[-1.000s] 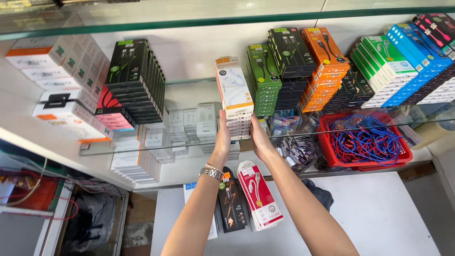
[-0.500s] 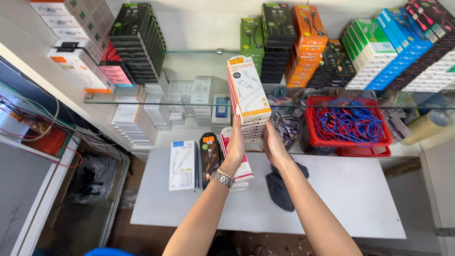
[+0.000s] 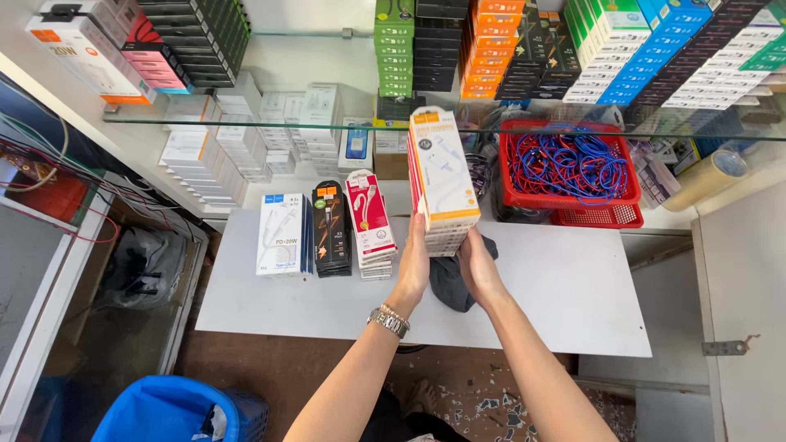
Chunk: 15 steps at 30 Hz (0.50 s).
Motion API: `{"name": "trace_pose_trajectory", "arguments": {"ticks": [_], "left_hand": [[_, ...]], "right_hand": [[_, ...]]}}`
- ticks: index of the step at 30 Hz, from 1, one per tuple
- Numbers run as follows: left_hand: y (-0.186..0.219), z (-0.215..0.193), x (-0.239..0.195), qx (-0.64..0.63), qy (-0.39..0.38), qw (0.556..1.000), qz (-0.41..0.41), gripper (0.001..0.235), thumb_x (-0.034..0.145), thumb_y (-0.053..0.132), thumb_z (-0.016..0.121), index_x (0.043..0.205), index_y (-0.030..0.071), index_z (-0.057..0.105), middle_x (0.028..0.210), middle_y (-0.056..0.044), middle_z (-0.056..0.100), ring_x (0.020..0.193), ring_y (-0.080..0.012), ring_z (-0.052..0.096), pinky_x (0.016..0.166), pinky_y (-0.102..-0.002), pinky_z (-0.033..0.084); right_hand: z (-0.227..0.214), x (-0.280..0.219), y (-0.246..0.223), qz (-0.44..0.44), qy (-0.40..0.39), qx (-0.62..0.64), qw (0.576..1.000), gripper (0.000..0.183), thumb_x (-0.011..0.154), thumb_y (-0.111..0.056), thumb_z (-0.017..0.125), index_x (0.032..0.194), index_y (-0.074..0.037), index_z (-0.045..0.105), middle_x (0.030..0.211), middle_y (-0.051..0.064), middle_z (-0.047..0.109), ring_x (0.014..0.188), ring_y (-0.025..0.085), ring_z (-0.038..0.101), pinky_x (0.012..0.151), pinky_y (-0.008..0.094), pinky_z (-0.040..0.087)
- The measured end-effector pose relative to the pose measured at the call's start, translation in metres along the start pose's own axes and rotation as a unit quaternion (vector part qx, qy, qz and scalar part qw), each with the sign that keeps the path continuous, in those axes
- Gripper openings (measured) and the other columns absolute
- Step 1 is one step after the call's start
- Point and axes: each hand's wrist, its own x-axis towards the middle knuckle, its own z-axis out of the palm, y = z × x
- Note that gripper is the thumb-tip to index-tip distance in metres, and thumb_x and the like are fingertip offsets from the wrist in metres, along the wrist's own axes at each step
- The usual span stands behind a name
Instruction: The person wipes the surfaces of various boxed electronics accessories with a dark cloth. They handle items one at a time, including charging cables, earphones, and power adapters, wiping each box before placing it on a glass shelf.
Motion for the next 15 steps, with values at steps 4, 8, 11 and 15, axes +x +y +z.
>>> {"name": "trace_pose_trajectory", "arguments": {"ticks": [4,8,11,15], "left_hand": [[-0.044,-0.008,0.002,0.029,0.034,0.999,-0.027,0.078,0.102,0.061,0.029,0.162,0.011,0.022,0.166,-0.01,0.03,0.153,-0.0212,0.028,0.122,-0.034,0.022],[-0.093,-0.029,0.003,0.046,0.042,0.998,-0.03,0.081,0.102,0.061,0.03,0.161,0.007,0.022,0.166,-0.012,0.03,0.152,-0.021,0.028,0.121,-0.033,0.022],[-0.127,-0.045,0.006,0.013,0.033,0.999,-0.037,0.083,0.099,0.063,0.031,0.159,0.005,0.031,0.161,-0.013,0.041,0.148,-0.021,0.035,0.119,-0.033,0.026],[-0.165,-0.071,0.015,0.033,0.057,0.992,-0.107,0.083,0.099,0.065,0.032,0.156,0.004,0.037,0.159,-0.012,0.045,0.147,-0.02,0.039,0.119,-0.031,0.027]], "right_hand": [[-0.018,0.001,0.05,-0.015,0.003,0.03,0.999,0.059,0.107,-0.038,0.029,0.152,-0.002,0.039,0.16,0.009,0.043,0.147,0.02,0.037,0.122,0.038,0.024],[-0.038,0.003,0.111,-0.016,0.003,0.048,0.999,0.056,0.108,-0.036,0.029,0.149,-0.001,0.043,0.156,0.01,0.047,0.145,0.021,0.04,0.121,0.039,0.027],[-0.046,0.009,0.155,-0.009,0.014,0.06,0.998,0.057,0.108,-0.037,0.029,0.148,0.001,0.045,0.156,0.011,0.047,0.144,0.021,0.04,0.121,0.04,0.027],[-0.056,0.017,0.205,0.046,0.04,0.047,0.997,0.061,0.107,-0.043,0.026,0.15,-0.003,0.041,0.159,0.006,0.042,0.147,0.017,0.036,0.123,0.036,0.023]]}}
